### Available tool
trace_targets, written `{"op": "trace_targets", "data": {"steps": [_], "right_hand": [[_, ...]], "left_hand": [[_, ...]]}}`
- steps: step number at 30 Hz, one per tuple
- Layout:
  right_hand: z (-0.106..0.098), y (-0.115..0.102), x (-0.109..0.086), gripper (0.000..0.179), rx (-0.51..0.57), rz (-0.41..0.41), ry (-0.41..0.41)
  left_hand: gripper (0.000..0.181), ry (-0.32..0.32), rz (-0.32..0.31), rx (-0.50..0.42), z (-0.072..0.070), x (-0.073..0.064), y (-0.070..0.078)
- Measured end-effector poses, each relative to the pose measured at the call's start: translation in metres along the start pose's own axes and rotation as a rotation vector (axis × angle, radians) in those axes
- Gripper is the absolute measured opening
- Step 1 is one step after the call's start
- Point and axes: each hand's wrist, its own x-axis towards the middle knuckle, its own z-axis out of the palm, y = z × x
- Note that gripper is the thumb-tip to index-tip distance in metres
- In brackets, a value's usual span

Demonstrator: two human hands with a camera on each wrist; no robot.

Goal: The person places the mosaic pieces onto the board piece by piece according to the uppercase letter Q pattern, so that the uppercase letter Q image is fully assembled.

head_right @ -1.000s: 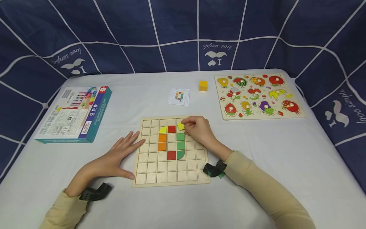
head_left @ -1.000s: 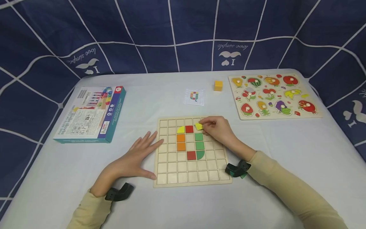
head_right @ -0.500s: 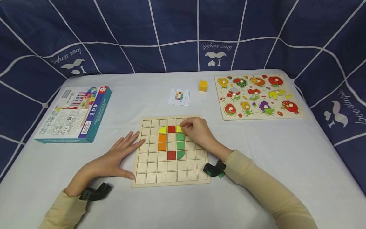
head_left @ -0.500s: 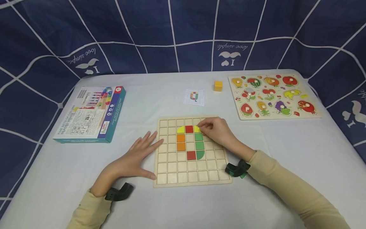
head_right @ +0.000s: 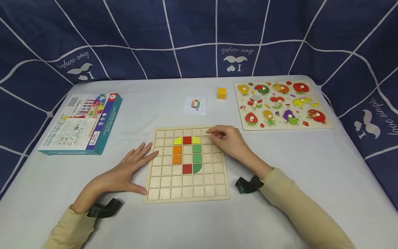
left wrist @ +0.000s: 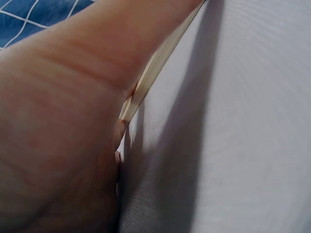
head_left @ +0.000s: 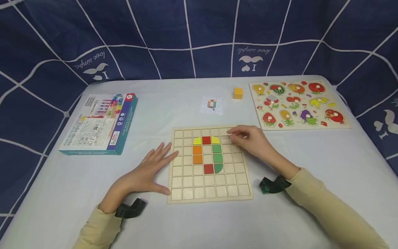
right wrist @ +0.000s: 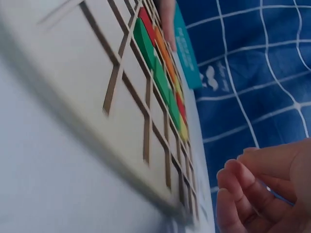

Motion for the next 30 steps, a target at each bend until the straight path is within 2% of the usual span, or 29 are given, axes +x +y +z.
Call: {"op": "trace_targets", "data": {"steps": [4,6,11,16,21,26,30], "right_hand": [[-0.025,0.015,-0.022,0.018,-0.013,0.016,-0.002],[-0.035,0.024,-0.036,0.017,-0.040,0.014,-0.032],[-0.050,0.041,-0.067,0.017,-0.098,-0.053,-0.175],[-0.050,0.049,-0.087,0.021,-0.083,-0.130,-0.306],[-0.048,0.055,-0.098,0.035,-0.120,-0.203,-0.374],[-0.045,0.056,-0.097,0.034,-0.159,-0.299,-0.361],[-0.043,0.057,-0.096,0.031,-0.160,-0.328,-0.341]], "left_hand": [[0.117,0.002,-0.003,0.004,-0.002,0.000,0.000],[0.118,0.005,-0.002,0.007,-0.002,-0.001,0.000],[0.118,0.016,0.007,0.007,-0.003,-0.003,-0.004],[0.117,0.019,0.010,-0.004,-0.002,-0.004,-0.005],[0.118,0.015,0.016,-0.004,-0.001,-0.002,-0.005],[0.118,0.011,0.016,-0.014,0.000,0.000,-0.004],[0.118,0.005,0.020,-0.011,0.001,0.002,-0.004]]}}
